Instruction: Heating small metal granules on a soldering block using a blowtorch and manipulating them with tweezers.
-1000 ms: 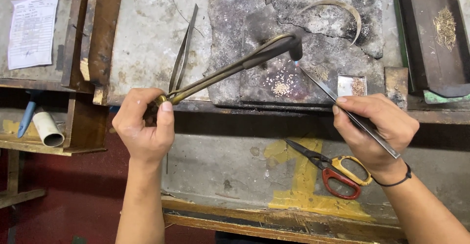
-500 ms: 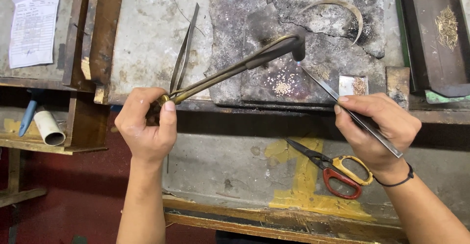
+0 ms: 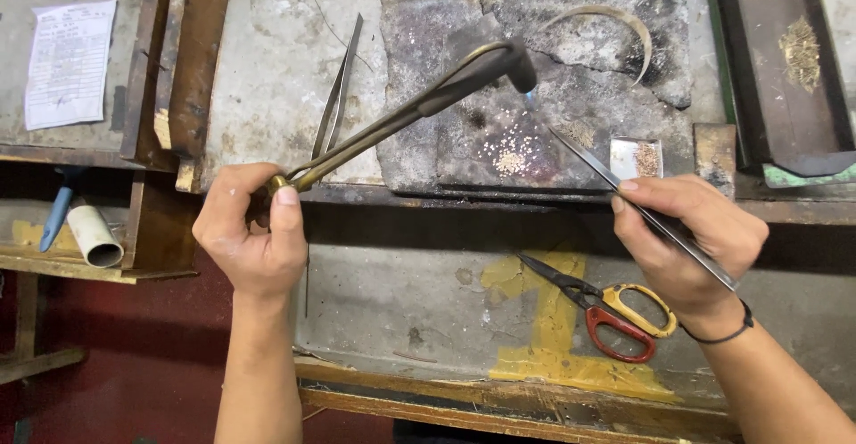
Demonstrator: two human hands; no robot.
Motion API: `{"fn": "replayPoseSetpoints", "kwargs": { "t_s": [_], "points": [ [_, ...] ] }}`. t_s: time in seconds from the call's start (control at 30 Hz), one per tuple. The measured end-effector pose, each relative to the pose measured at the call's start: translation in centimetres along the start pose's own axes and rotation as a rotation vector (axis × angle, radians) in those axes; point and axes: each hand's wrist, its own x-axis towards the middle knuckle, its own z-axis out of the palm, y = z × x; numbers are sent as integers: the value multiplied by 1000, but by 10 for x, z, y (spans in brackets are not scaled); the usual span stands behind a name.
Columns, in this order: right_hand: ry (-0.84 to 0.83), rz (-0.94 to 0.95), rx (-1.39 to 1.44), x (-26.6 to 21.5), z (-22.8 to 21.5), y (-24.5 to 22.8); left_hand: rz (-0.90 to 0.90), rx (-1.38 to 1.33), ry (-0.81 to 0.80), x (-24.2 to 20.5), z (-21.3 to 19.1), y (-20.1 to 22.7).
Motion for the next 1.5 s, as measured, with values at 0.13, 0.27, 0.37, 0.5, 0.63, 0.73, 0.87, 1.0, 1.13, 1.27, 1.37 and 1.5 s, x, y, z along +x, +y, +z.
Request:
{"fn": "replayPoseSetpoints", "kwargs": {
  "t_s": [0.13,0.27,0.37,0.5,0.63,0.73,0.87,1.0,1.13,1.27,1.37,1.5],
  "points": [
    [2,107,9,-10,-28,0,-7,-11,10,0,-3,-2],
    [-1,302,-48,-24,-64,13,-5,-32,5,-2,-4,-3],
    [19,455,-75,-28,-77,16,-9,-43,5,-3,-3,-4],
    [27,551,-82,-19,-78,7,-14,-29,-2,-5,-2,-6],
    [39,530,-38,-12,-72,2,-7,-34,-6,-5,-2,-6],
    [52,571,-82,-11,-72,3,-9,-30,-6,-5,-2,-6],
    [35,602,-80,-12,-73,4,-12,-35,-5,-4,-3,-5],
    [18,618,-111,-14,-77,7,-12,-38,-3,-4,-3,-3],
    [26,616,-98,-21,-73,11,-5,-28,-6,-2,-3,-1],
    [76,509,-26,-22,-52,-1,-17,-24,-12,-3,-3,0],
    [68,481,-41,-20,-40,-7,-8,-24,-11,-2,-3,-1],
    [74,459,-75,-19,-37,-6,-3,-37,-15,-1,-3,0]
  ]
}}
